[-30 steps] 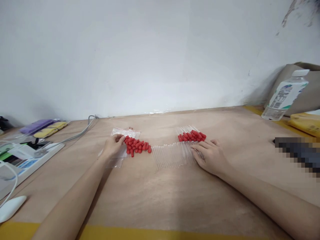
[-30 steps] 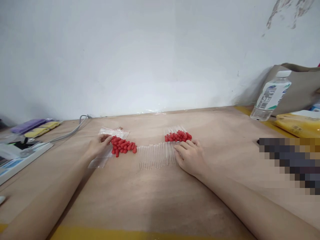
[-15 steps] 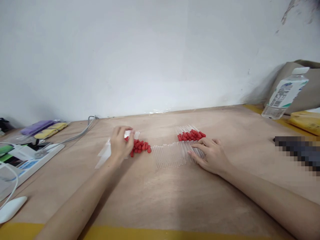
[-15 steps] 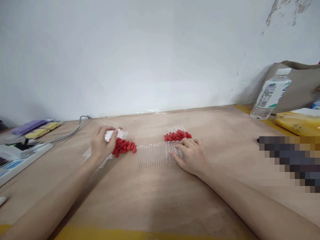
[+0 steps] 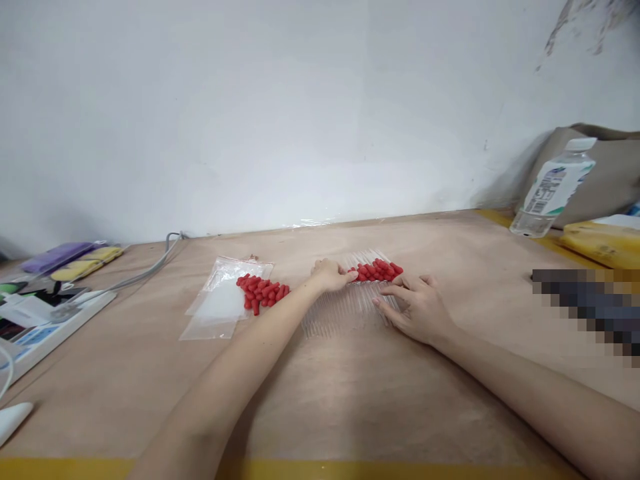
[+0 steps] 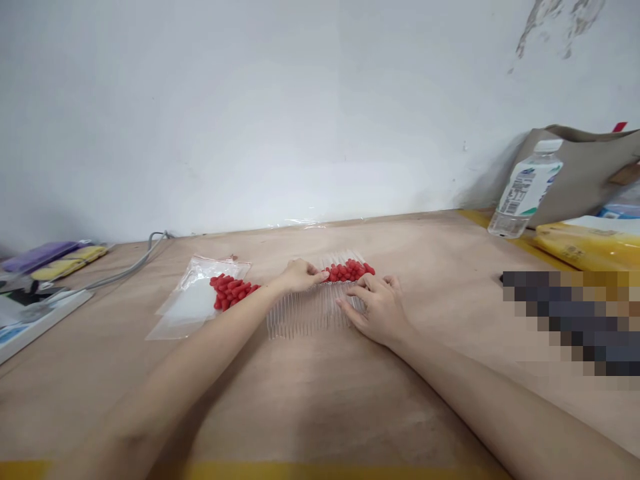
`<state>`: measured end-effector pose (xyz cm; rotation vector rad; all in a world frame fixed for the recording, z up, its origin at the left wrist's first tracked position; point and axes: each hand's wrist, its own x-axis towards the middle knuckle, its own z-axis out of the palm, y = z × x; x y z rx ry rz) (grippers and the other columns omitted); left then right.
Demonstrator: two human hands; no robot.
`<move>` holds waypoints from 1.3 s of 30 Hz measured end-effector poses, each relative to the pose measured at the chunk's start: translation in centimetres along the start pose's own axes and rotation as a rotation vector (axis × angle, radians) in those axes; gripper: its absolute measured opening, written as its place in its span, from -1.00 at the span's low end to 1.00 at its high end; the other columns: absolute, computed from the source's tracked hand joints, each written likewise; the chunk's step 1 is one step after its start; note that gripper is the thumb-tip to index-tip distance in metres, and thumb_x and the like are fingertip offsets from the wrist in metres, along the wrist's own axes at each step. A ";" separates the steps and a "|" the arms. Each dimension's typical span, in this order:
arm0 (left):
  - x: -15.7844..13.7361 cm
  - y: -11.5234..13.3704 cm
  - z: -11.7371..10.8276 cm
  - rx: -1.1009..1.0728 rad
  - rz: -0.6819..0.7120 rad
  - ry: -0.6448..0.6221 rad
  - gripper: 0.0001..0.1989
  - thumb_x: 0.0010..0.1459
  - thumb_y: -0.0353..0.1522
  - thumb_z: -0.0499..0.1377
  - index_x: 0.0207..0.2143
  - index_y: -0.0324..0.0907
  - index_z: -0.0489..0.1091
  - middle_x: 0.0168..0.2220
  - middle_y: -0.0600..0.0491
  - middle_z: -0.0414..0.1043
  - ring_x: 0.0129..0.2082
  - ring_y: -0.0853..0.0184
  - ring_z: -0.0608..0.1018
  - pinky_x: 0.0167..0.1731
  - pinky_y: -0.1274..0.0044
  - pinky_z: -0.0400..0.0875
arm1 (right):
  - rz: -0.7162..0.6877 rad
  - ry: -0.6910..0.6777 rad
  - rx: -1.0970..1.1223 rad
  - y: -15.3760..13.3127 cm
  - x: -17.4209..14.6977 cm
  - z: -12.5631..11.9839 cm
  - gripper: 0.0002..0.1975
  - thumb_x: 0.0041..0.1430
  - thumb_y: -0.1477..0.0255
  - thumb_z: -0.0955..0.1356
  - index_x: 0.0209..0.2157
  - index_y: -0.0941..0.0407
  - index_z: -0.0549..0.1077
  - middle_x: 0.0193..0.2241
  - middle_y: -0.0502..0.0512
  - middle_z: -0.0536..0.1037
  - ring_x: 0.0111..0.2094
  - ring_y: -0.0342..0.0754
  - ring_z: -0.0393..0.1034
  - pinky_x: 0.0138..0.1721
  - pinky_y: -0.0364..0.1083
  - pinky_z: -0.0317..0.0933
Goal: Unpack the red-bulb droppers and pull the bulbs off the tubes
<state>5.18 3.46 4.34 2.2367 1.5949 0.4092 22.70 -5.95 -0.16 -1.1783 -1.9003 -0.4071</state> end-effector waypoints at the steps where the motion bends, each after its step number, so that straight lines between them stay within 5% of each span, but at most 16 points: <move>1: 0.2 0.1 0.0 -0.011 -0.025 -0.018 -0.60 -0.09 -0.04 0.15 -0.63 -0.22 0.40 -0.62 0.03 0.35 -0.49 0.28 0.44 -0.43 0.51 0.32 | -0.003 0.001 0.003 0.0 0.0 0.0 -0.79 0.08 0.29 0.30 -0.45 0.11 0.50 -0.48 0.04 0.44 -0.47 -0.17 0.29 -0.24 -0.06 -0.02; 7: -0.3 -0.2 -1.2 -0.061 -0.095 0.001 -0.74 -0.09 -0.22 0.17 -0.59 -0.26 0.38 -0.65 0.05 0.35 -0.65 0.38 0.38 -0.61 0.56 0.24 | -0.004 0.015 0.003 -0.2 0.0 -0.1 -0.80 0.07 0.31 0.31 -0.47 0.11 0.49 -0.50 0.02 0.42 -0.48 -0.18 0.29 -0.24 -0.04 -0.01; 11: -3.2 -1.0 -2.6 -0.043 -0.019 0.174 -0.82 0.03 -0.31 0.08 -0.47 -0.24 0.38 -0.49 0.01 0.42 -0.48 0.32 0.45 -0.47 0.52 0.29 | -0.020 0.088 -0.016 -0.2 0.0 -0.2 -0.82 0.06 0.32 0.32 -0.36 0.10 0.50 -0.41 0.08 0.44 -0.39 -0.10 0.31 -0.25 -0.03 0.08; 15: -7.5 -3.1 -2.3 0.022 0.282 0.378 -0.86 0.11 -0.34 0.05 -0.33 -0.21 0.35 -0.37 0.02 0.42 -0.33 0.31 0.44 -0.29 0.49 0.30 | -0.131 0.150 -0.014 -0.8 0.2 -0.6 -0.63 0.04 0.36 0.33 -0.07 0.13 0.38 -0.13 0.22 0.41 -0.13 0.04 0.31 -0.13 0.02 0.17; 18: -10.1 -5.0 -1.0 0.084 0.549 0.454 -0.89 0.15 -0.37 0.04 -0.34 -0.21 0.33 -0.41 0.03 0.41 -0.42 0.36 0.44 -0.39 0.53 0.33 | -0.267 0.065 0.013 -1.6 0.4 -0.6 -0.53 0.08 0.35 0.31 0.05 0.12 0.26 0.01 0.23 0.34 0.04 0.07 0.20 0.01 0.07 0.13; 21: -11.4 -6.1 0.4 0.042 0.661 0.479 -0.91 0.15 -0.40 0.04 -0.30 -0.21 0.31 -0.38 0.03 0.41 -0.38 0.38 0.46 -0.35 0.54 0.36 | -0.364 -0.040 0.023 -2.2 0.4 -0.1 -0.55 0.11 0.32 0.29 0.05 0.11 0.26 0.04 0.20 0.33 0.10 0.07 0.15 0.08 0.12 0.06; 30: -11.1 -5.4 1.1 0.040 0.703 0.488 -0.81 0.14 -0.38 0.09 -0.16 -0.21 0.32 -0.23 -0.04 0.42 -0.22 0.30 0.44 -0.19 0.42 0.37 | -0.378 -0.088 0.060 -2.8 0.0 1.4 -0.84 0.14 0.48 0.27 -0.28 0.10 0.47 -0.11 0.06 0.48 0.02 0.02 0.24 0.07 0.12 0.08; 33: -10.7 -5.1 1.3 0.110 0.787 0.503 -0.70 0.10 -0.32 0.15 -0.10 -0.20 0.33 -0.12 -0.07 0.41 -0.11 0.24 0.41 -0.13 0.37 0.35 | -0.378 -0.100 0.088 -3.1 0.0 1.4 -0.83 0.15 0.48 0.26 -0.26 0.12 0.46 -0.12 0.07 0.48 0.00 0.03 0.26 0.06 0.12 0.10; 39: -10.5 -4.8 1.7 0.119 0.882 0.530 -0.82 0.14 -0.39 0.11 -0.19 -0.20 0.38 -0.27 0.00 0.51 -0.18 0.29 0.49 -0.18 0.40 0.40 | -0.383 -0.123 0.138 -3.4 -0.2 1.7 -0.77 0.15 0.44 0.27 -0.15 0.15 0.42 -0.16 0.10 0.51 -0.04 0.03 0.30 0.05 0.14 0.11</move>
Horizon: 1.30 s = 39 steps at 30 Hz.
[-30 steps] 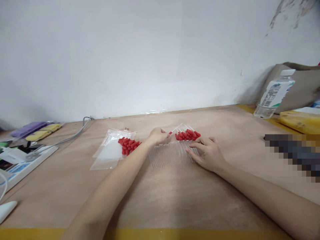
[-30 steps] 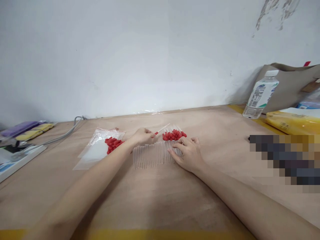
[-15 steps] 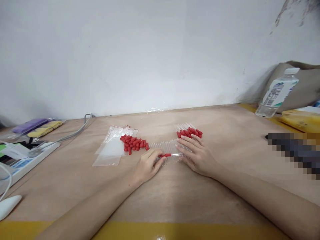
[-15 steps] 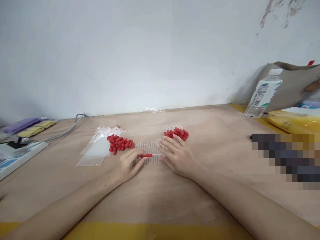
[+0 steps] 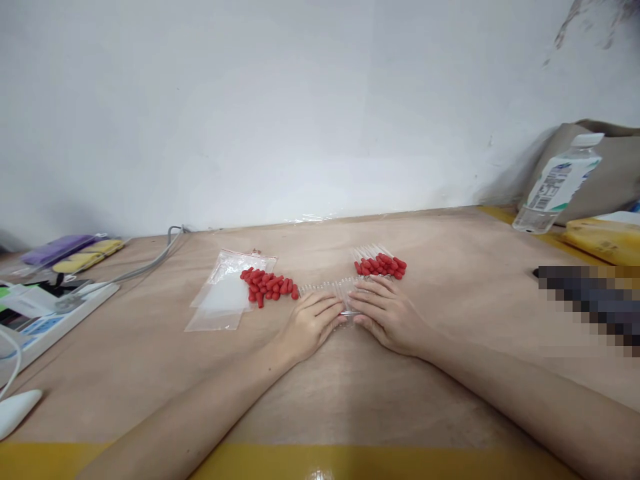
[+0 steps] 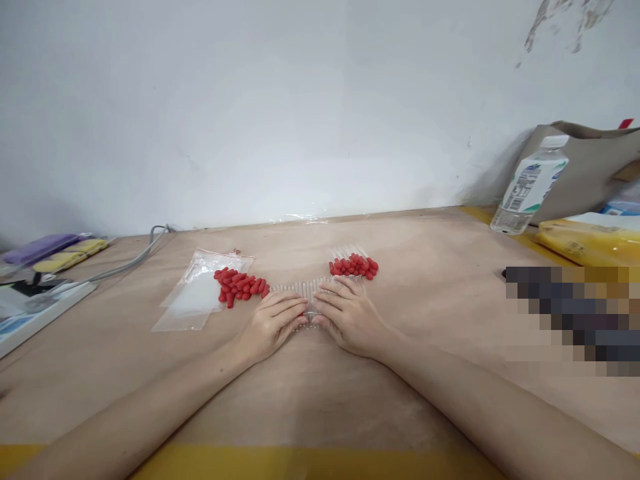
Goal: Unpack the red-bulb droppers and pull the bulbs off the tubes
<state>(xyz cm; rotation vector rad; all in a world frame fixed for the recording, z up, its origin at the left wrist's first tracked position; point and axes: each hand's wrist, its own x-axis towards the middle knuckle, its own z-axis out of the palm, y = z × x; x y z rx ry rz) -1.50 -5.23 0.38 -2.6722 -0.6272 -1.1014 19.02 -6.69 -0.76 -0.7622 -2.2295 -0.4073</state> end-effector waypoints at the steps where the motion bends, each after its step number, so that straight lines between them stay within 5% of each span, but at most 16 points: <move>1: 0.0 0.0 0.0 0.006 0.012 0.007 -0.82 0.14 -0.39 0.11 -0.19 -0.21 0.38 -0.27 0.00 0.51 -0.18 0.29 0.49 -0.18 0.40 0.40 | 0.002 0.006 0.012 0.0 0.0 0.1 -0.76 0.16 0.43 0.27 -0.14 0.15 0.41 -0.17 0.10 0.51 -0.05 0.03 0.31 0.05 0.14 0.12; 13: 0.1 0.4 -0.7 -0.019 0.045 -0.085 -0.86 0.15 -0.43 0.07 -0.23 -0.22 0.36 -0.21 0.00 0.50 -0.08 0.30 0.47 -0.02 0.38 0.31 | -0.099 -0.012 0.146 -0.5 0.1 -0.3 -0.86 0.18 0.55 0.22 -0.36 0.21 0.40 -0.40 0.10 0.52 -0.31 -0.14 0.40 0.01 -0.04 0.25; 30: -1.0 -0.2 -1.6 -0.118 -0.014 -0.132 -0.88 0.17 -0.45 0.06 -0.27 -0.20 0.37 -0.26 0.01 0.51 -0.08 0.30 0.47 -0.05 0.40 0.29 | -0.309 0.070 -0.101 0.5 -0.9 -2.4 -0.84 0.13 0.58 0.25 -0.26 0.26 0.42 -0.32 0.18 0.54 -0.11 -0.02 0.38 0.03 0.02 0.25; 32: -1.4 -0.8 -2.1 -0.073 -0.063 -0.089 -0.88 0.16 -0.44 0.06 -0.28 -0.19 0.39 -0.26 0.00 0.51 -0.09 0.28 0.47 -0.08 0.39 0.31 | -0.226 0.113 -0.100 1.7 -1.3 -3.0 -0.82 0.14 0.57 0.24 -0.24 0.19 0.43 -0.27 0.15 0.54 -0.11 -0.04 0.37 -0.01 0.03 0.26; 35: -1.6 -1.6 -3.0 0.024 -0.110 -0.016 -0.89 0.13 -0.40 0.12 -0.29 -0.17 0.42 -0.26 0.00 0.48 -0.18 0.27 0.47 -0.18 0.40 0.34 | 0.079 0.150 -0.158 3.4 -1.7 -3.7 -0.83 0.15 0.50 0.25 -0.27 0.13 0.45 -0.37 0.08 0.55 -0.30 -0.08 0.42 -0.18 -0.02 0.27; 39: -1.0 -2.9 -4.2 0.069 -0.325 0.121 -0.84 0.14 -0.36 0.09 -0.26 -0.16 0.44 -0.34 0.01 0.35 -0.33 0.36 0.42 -0.34 0.51 0.37 | 0.422 0.009 -0.320 4.3 -1.5 -4.3 -0.78 0.15 0.40 0.23 -0.35 0.11 0.50 -0.54 0.06 0.51 -0.44 -0.06 0.36 -0.34 -0.04 0.12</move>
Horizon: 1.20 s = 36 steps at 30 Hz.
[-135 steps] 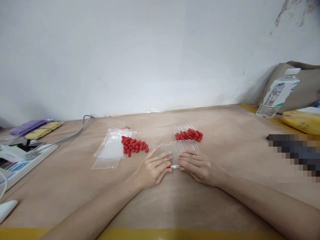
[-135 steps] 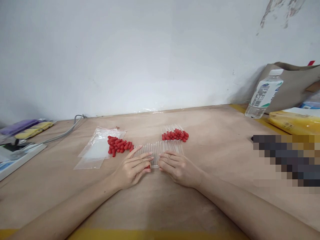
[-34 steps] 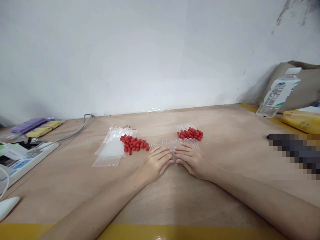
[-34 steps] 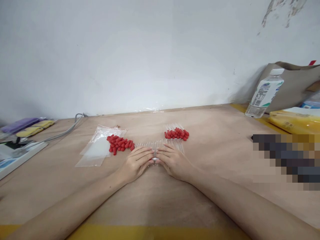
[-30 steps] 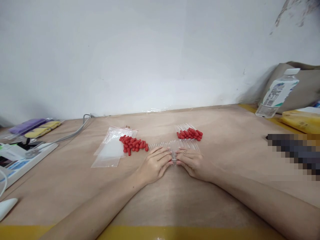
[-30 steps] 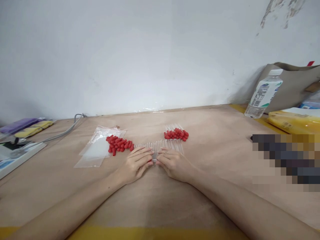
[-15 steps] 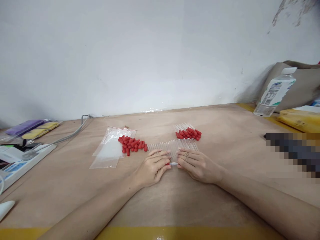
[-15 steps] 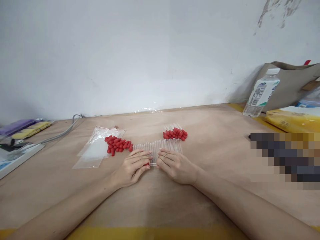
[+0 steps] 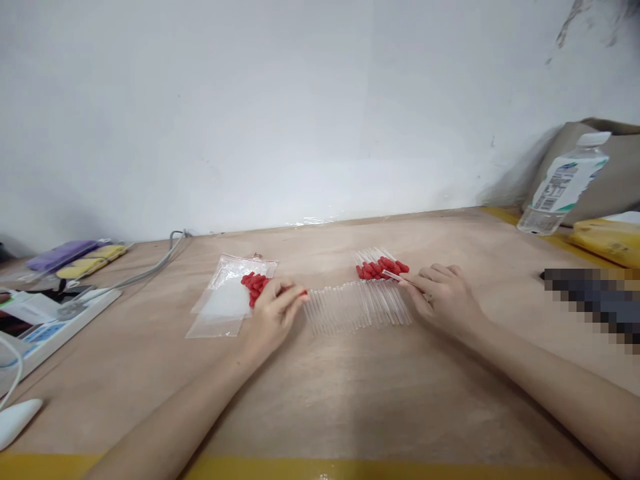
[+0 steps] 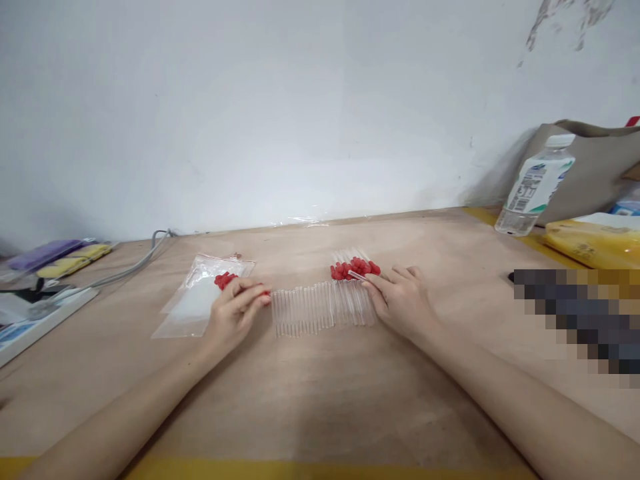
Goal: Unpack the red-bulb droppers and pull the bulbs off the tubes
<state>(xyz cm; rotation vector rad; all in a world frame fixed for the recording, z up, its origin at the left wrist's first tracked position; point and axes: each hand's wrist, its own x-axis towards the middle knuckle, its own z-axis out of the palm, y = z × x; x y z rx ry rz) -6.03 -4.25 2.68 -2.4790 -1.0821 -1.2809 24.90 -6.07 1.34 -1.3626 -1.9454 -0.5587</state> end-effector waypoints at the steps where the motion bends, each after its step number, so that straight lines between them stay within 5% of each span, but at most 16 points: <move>1: 0.4 -0.6 -0.3 0.019 -0.093 0.034 -0.81 0.15 -0.36 0.06 -0.24 -0.16 0.44 -0.34 0.00 0.33 -0.33 0.36 0.41 -0.34 0.52 0.37 | 0.062 -0.068 -0.015 0.0 0.1 -0.2 -0.77 0.14 0.42 0.21 -0.34 0.12 0.50 -0.53 0.06 0.51 -0.43 -0.05 0.36 -0.35 -0.05 0.10; 7: 1.7 -6.9 -3.3 0.177 -0.558 0.128 -0.69 0.08 -0.36 0.00 -0.15 -0.20 0.40 -0.37 0.00 0.32 -0.26 0.25 0.43 -0.23 0.43 0.36 | 0.333 -0.394 -0.015 -0.4 0.4 -0.9 -0.76 -0.02 0.50 0.23 -0.28 0.14 0.43 -0.51 0.04 0.50 -0.50 -0.07 0.35 -0.43 -0.13 0.07; 12: 0.9 -10.9 -3.9 0.042 -0.738 0.110 -0.63 0.00 -0.25 0.07 -0.11 -0.17 0.28 -0.39 0.07 0.37 -0.47 0.36 0.45 -0.43 0.53 0.36 | 0.385 -0.447 0.007 -0.5 -0.2 0.0 -0.80 0.01 0.48 0.22 -0.30 0.12 0.39 -0.47 0.05 0.51 -0.46 -0.04 0.37 -0.45 -0.14 0.06; 22: 0.6 -11.6 -3.5 0.052 -0.734 -0.027 -0.73 -0.06 -0.18 0.11 -0.39 -0.19 0.39 -0.43 0.07 0.45 -0.44 0.35 0.46 -0.42 0.57 0.32 | 0.184 -0.291 0.059 -0.8 -1.3 1.6 -0.76 0.14 0.43 0.17 -0.32 0.15 0.44 -0.40 0.13 0.49 -0.40 -0.03 0.39 -0.36 -0.09 0.17; 30: 0.5 -11.6 -4.0 0.174 -0.771 0.155 -0.67 0.07 -0.15 0.01 -0.27 -0.18 0.39 -0.33 0.02 0.45 -0.35 0.27 0.46 -0.33 0.48 0.33 | 0.113 -0.309 -0.020 -1.2 -1.7 1.8 -0.68 0.21 0.31 0.14 -0.28 0.13 0.45 -0.31 0.16 0.48 -0.25 0.05 0.36 -0.26 0.01 0.14; 32: 0.9 -10.4 -4.2 0.252 -0.685 0.224 -0.70 0.09 -0.19 0.02 -0.26 -0.19 0.39 -0.28 0.00 0.44 -0.27 0.24 0.44 -0.23 0.44 0.30 | 0.140 -0.304 -0.014 -1.1 -1.6 1.8 -0.66 0.24 0.33 0.10 -0.27 0.11 0.44 -0.31 0.14 0.49 -0.25 0.04 0.36 -0.27 0.00 0.12; 36: 2.0 -6.4 -3.3 0.357 -0.288 0.270 -0.82 0.08 -0.29 0.08 -0.32 -0.18 0.39 -0.30 0.00 0.41 -0.19 0.23 0.40 -0.05 0.36 0.18 | 0.196 -0.236 0.039 -0.4 -1.1 1.7 -0.68 0.24 0.38 0.11 -0.30 0.11 0.45 -0.31 0.11 0.50 -0.25 0.02 0.35 -0.29 -0.03 0.09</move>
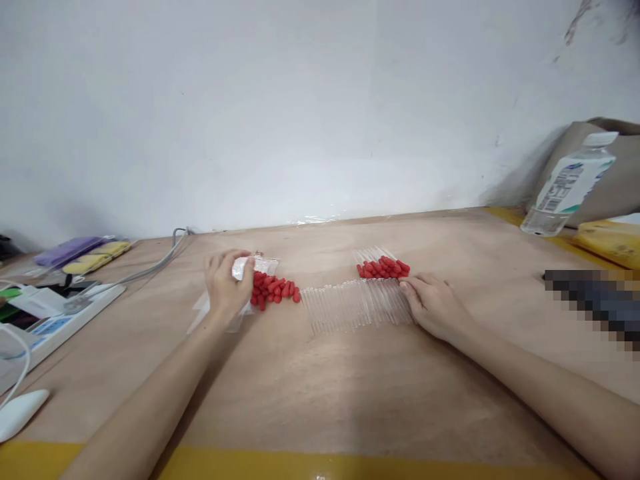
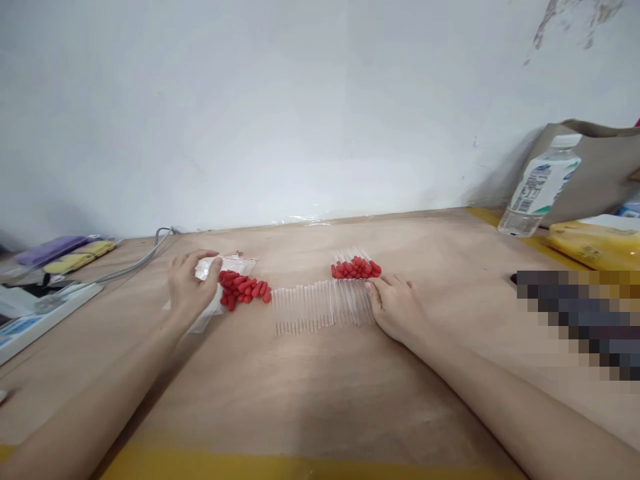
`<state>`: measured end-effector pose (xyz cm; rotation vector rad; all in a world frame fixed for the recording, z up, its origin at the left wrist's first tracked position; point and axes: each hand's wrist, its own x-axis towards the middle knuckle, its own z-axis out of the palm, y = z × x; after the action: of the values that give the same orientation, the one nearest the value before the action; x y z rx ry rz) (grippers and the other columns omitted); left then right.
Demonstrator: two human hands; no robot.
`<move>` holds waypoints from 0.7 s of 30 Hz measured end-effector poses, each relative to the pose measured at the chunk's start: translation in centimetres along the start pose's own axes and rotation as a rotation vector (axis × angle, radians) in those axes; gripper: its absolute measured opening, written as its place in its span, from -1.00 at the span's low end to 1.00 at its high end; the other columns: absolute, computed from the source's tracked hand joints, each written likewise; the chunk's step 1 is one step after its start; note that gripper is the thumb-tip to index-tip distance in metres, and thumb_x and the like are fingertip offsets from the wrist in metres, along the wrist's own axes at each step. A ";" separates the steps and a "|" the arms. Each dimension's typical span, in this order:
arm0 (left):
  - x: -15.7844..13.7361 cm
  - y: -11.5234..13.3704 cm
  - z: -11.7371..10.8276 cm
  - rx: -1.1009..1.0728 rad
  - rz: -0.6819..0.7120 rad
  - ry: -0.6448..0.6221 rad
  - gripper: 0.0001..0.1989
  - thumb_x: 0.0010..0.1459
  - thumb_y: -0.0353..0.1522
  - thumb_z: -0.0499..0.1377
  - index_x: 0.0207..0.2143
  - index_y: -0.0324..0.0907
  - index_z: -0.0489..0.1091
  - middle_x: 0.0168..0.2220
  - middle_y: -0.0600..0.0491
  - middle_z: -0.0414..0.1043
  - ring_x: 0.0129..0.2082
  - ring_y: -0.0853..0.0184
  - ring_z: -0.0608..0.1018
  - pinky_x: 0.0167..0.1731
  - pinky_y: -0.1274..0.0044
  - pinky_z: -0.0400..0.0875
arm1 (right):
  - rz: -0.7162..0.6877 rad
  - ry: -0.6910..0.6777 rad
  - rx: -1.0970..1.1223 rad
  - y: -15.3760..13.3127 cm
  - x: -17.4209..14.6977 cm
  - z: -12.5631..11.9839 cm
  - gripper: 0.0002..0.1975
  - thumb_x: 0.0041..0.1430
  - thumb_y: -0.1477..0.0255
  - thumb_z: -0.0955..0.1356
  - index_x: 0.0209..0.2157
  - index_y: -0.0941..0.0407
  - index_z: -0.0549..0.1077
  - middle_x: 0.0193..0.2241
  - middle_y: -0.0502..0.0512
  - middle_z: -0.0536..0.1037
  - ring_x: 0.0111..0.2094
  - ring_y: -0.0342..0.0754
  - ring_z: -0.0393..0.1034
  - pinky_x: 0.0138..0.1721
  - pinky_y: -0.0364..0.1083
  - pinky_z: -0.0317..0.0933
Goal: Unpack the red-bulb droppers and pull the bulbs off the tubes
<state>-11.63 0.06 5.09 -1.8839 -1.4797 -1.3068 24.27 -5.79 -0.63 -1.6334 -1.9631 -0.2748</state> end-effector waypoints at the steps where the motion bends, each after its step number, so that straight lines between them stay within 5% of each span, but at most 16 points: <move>1: -0.2 1.4 0.2 -0.052 0.075 -0.028 -0.85 0.08 -0.31 0.08 -0.34 -0.18 0.39 -0.30 0.00 0.40 -0.20 0.25 0.40 -0.07 0.38 0.20 | 0.006 0.016 0.018 0.2 0.2 0.0 -0.69 0.23 0.38 0.12 -0.33 0.10 0.45 -0.33 0.10 0.50 -0.25 0.02 0.35 -0.30 -0.04 0.08; 5: -1.0 6.8 2.4 -0.192 0.295 -0.319 -0.89 0.07 -0.33 0.11 -0.43 -0.17 0.39 -0.30 0.02 0.36 -0.23 0.27 0.38 -0.13 0.38 0.24 | -0.008 0.085 0.097 1.3 0.8 0.1 -0.71 0.19 0.35 0.17 -0.42 0.10 0.47 -0.42 0.09 0.51 -0.32 0.00 0.34 -0.31 -0.05 0.08; 10: -0.8 12.3 6.7 -0.233 0.251 -0.589 -0.80 -0.01 -0.22 0.19 -0.49 -0.18 0.39 -0.35 -0.01 0.34 -0.22 0.20 0.36 -0.16 0.33 0.25 | 0.001 0.152 0.173 2.0 1.1 0.6 -0.72 0.15 0.31 0.20 -0.44 0.11 0.48 -0.49 0.07 0.50 -0.38 -0.02 0.34 -0.33 -0.07 0.10; 15: 0.2 15.3 10.1 -0.234 0.110 -0.688 -0.66 -0.08 -0.06 0.19 -0.49 -0.17 0.42 -0.33 -0.05 0.34 -0.16 0.12 0.35 -0.12 0.28 0.23 | -0.002 0.169 0.150 1.6 1.0 0.5 -0.72 0.15 0.29 0.21 -0.44 0.10 0.48 -0.48 0.08 0.50 -0.36 -0.02 0.34 -0.32 -0.06 0.07; 21: 0.3 15.6 12.0 -0.270 -0.013 -0.705 -0.66 -0.08 -0.08 0.19 -0.54 -0.19 0.44 -0.34 -0.08 0.38 -0.15 0.10 0.36 -0.14 0.32 0.26 | 0.014 0.179 0.183 1.0 0.9 0.3 -0.76 0.14 0.32 0.23 -0.42 0.08 0.48 -0.46 0.06 0.51 -0.33 -0.01 0.33 -0.27 -0.03 0.03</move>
<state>7.52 4.00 3.06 -2.7015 -1.6824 -0.9115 25.09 -4.67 -0.62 -1.4536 -1.7868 -0.2213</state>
